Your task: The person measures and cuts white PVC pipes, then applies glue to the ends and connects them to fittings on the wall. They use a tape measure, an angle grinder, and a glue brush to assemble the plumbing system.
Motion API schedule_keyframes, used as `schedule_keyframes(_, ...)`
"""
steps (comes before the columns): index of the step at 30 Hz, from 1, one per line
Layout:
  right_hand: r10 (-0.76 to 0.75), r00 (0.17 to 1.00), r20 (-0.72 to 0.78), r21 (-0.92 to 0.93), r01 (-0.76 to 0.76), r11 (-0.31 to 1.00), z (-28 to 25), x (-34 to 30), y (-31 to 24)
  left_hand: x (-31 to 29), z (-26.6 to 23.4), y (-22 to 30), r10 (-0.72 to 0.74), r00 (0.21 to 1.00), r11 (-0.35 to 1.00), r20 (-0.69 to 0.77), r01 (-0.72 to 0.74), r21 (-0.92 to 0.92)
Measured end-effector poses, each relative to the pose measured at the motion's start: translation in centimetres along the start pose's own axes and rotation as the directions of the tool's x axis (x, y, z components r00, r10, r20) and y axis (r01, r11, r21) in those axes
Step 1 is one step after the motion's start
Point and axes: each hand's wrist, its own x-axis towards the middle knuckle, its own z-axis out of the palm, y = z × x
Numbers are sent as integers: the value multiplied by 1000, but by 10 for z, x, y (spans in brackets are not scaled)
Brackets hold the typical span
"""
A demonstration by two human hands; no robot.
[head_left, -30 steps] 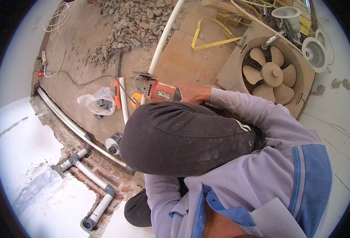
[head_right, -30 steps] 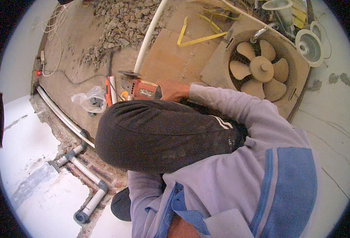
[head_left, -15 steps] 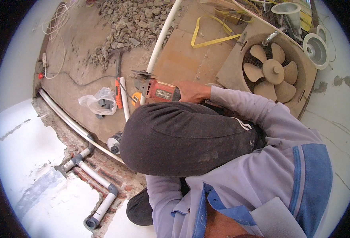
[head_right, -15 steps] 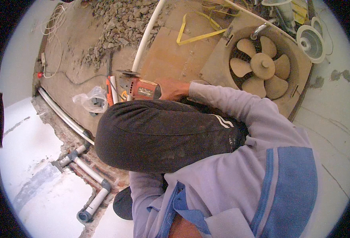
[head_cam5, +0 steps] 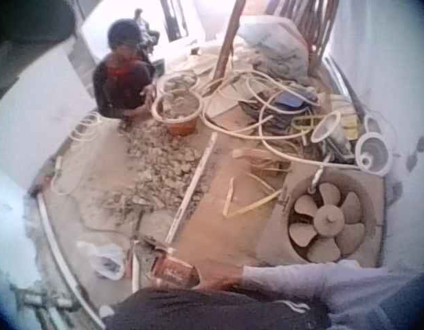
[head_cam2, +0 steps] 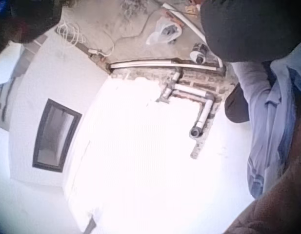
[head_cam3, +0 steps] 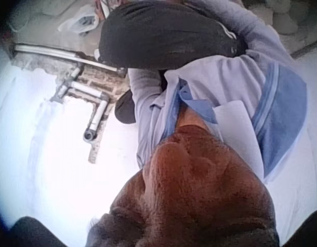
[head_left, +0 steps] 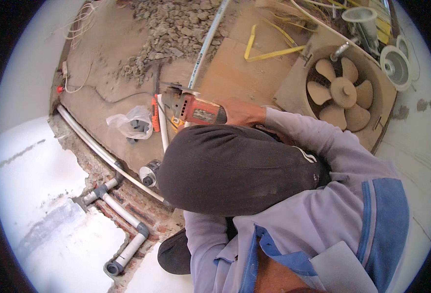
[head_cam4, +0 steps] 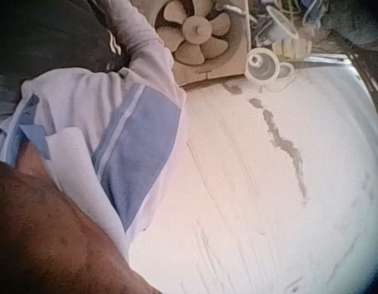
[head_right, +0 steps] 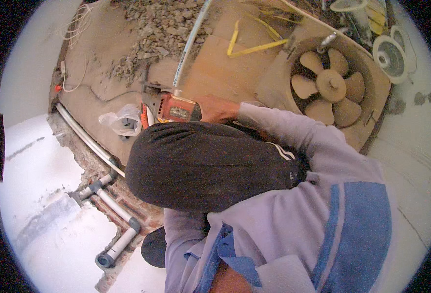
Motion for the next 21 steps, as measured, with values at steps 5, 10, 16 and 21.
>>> schedule_keyframes(5,77,997,5,138,-77,987,-34,7,-69,-21,-7,-13,81,982,951,-170,-25,309)
schedule_keyframes(10,29,999,29,-41,-28,999,-54,46,-87,-37,-47,58,-21,957,983,-289,73,171)
schedule_keyframes(16,-65,976,207,31,60,998,-39,84,-125,1,-58,133,58,991,64,-117,-120,-991)
schedule_keyframes(21,-238,951,197,29,237,971,-33,106,-116,-11,-76,203,29,958,-300,-286,-264,-916)
